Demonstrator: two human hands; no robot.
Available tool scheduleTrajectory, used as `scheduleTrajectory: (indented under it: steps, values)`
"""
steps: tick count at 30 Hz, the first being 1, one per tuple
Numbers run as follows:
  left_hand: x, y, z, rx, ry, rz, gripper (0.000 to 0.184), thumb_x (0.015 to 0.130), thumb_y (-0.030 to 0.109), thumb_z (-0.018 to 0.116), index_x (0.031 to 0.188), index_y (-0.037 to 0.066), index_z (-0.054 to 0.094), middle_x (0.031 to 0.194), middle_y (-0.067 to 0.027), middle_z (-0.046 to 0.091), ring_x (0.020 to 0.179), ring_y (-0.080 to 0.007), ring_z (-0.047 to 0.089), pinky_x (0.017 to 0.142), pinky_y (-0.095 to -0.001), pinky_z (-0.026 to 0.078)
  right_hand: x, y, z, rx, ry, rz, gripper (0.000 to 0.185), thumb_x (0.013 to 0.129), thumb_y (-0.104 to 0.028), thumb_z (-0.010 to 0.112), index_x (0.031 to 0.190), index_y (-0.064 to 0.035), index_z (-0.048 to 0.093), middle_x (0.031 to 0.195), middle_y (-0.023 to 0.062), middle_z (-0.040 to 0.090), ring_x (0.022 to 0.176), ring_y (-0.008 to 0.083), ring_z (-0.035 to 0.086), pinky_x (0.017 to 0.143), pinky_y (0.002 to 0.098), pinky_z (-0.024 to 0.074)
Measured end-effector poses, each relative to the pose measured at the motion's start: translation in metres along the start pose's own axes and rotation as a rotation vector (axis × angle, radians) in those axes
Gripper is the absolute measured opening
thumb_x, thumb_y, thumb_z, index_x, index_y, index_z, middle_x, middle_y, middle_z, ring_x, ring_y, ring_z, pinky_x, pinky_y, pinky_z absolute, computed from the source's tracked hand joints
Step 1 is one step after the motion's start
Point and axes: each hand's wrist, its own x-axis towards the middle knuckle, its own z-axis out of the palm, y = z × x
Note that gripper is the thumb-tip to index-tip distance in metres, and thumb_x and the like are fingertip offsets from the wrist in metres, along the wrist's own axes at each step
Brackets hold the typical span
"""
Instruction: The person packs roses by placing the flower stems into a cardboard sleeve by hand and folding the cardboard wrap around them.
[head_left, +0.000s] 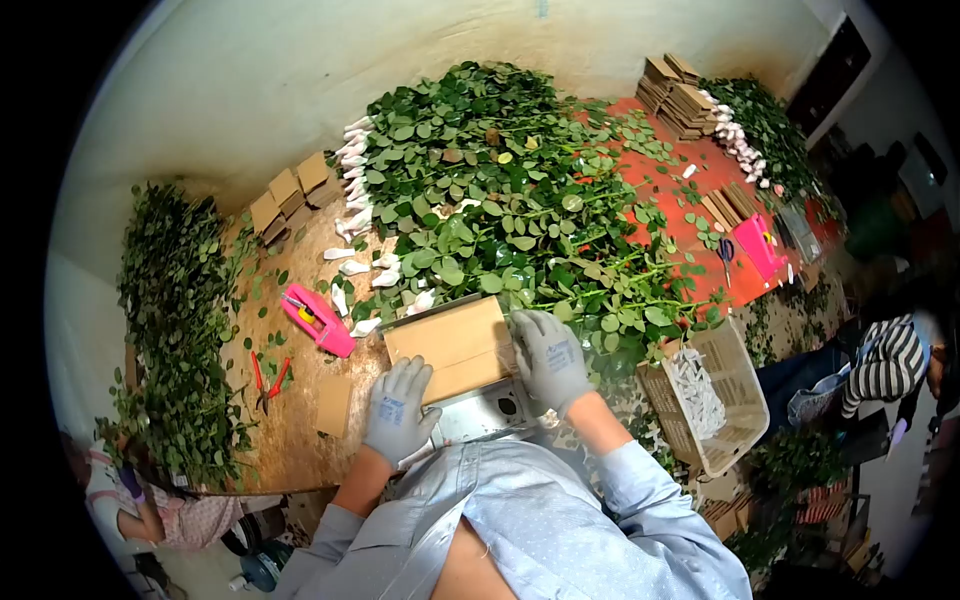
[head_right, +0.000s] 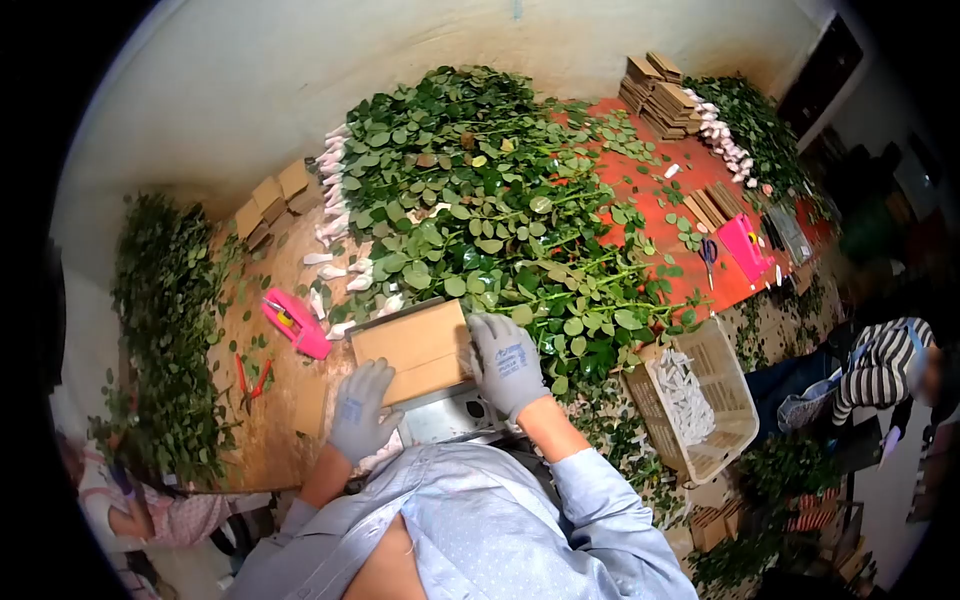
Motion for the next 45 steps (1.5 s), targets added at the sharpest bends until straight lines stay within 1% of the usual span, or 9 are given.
scheduleTrajectory:
  steps: [3,5,15,23,28,33,37,41,45]
  values:
    - [0.001,0.006,-0.006,-0.008,0.002,-0.023,0.074,0.084,0.033,0.075,0.146,0.003,0.05,0.153,-0.0189,0.047,0.143,-0.0384,0.041,0.117,-0.0517,0.03,0.003,-0.001,0.011,-0.131,-0.061,-0.083,0.045,0.091,-0.02,0.065,0.133,-0.0047,0.056,0.13,0.0183,0.06,0.127,0.0363,0.055,0.106,0.0455,0.0458]
    - [-0.006,0.006,-0.01,-0.015,0.007,-0.072,0.072,0.084,0.031,0.075,0.146,0.003,0.05,0.153,-0.0195,0.048,0.143,-0.04,0.042,0.117,-0.0521,0.031,-0.004,0.013,0.021,-0.006,-0.367,0.187,0.041,0.098,-0.023,0.058,0.136,-0.0058,0.055,0.136,0.0174,0.059,0.133,0.0378,0.052,0.109,0.0473,0.0454]
    - [-0.06,-0.038,0.008,-0.31,0.328,-0.174,0.056,0.084,0.029,0.076,0.132,0.005,0.061,0.129,-0.0148,0.061,0.124,-0.0357,0.054,0.105,-0.0491,0.043,0.065,-0.058,0.01,0.106,0.092,-0.047,0.031,0.097,-0.009,0.064,0.127,-0.0013,0.064,0.118,0.0193,0.066,0.109,0.0362,0.064,0.096,0.043,0.0516]
    - [-0.091,-0.103,0.006,-0.361,0.499,-0.318,0.043,0.087,0.029,0.072,0.124,0.008,0.067,0.109,-0.0113,0.066,0.104,-0.032,0.06,0.094,-0.0461,0.048,0.161,-0.167,0.192,0.725,-0.447,-0.025,0.026,0.096,-0.013,0.067,0.118,-0.0007,0.068,0.113,0.02,0.07,0.1,0.0345,0.07,0.093,0.0385,0.0543]
    - [-0.101,-0.137,-0.002,-0.481,0.556,-0.436,0.04,0.086,0.017,0.076,0.122,0.002,0.068,0.105,-0.0141,0.069,0.096,-0.0331,0.064,0.087,-0.044,0.052,0.204,-0.188,0.309,0.277,-0.654,0.102,0.043,0.093,-0.041,0.063,0.113,-0.0047,0.075,0.11,0.0251,0.072,0.108,0.0423,0.068,0.097,0.0455,0.0528]
    - [-0.106,-0.168,0.011,-0.726,0.671,-0.593,0.032,0.092,0.013,0.072,0.12,-0.002,0.068,0.11,-0.0171,0.073,0.102,-0.0309,0.072,0.089,-0.0394,0.056,0.217,-0.208,0.356,-0.091,-0.751,0.268,0.05,0.098,-0.049,0.059,0.107,-0.0035,0.076,0.099,0.0263,0.075,0.1,0.0401,0.072,0.089,0.0467,0.0549]
    - [-0.1,-0.191,0.032,-0.929,0.721,-0.725,0.029,0.093,0.011,0.072,0.119,0.0,0.069,0.104,-0.0161,0.075,0.094,-0.0266,0.074,0.086,-0.0362,0.057,0.207,-0.214,0.353,-0.126,-0.672,0.182,0.041,0.1,-0.038,0.059,0.113,-0.0017,0.073,0.109,0.0276,0.071,0.106,0.0428,0.068,0.094,0.0492,0.0513]
    - [-0.088,-0.197,0.024,-0.98,0.694,-0.728,0.027,0.095,0.012,0.071,0.12,-0.001,0.069,0.105,-0.0155,0.075,0.095,-0.0244,0.074,0.085,-0.0346,0.057,0.18,-0.226,0.28,0.188,-0.276,-0.213,0.02,0.097,-0.015,0.063,0.108,0.0009,0.07,0.111,0.0227,0.064,0.108,0.0403,0.058,0.095,0.0475,0.0471]
    - [-0.08,-0.2,0.024,-1.044,0.704,-0.722,0.026,0.097,0.013,0.07,0.119,-0.001,0.069,0.105,-0.0134,0.075,0.096,-0.0218,0.073,0.084,-0.0336,0.057,0.127,-0.188,0.263,0.221,-0.47,0.075,0.022,0.099,-0.019,0.062,0.103,0.0,0.071,0.106,0.0229,0.065,0.102,0.0412,0.061,0.091,0.047,0.0488]
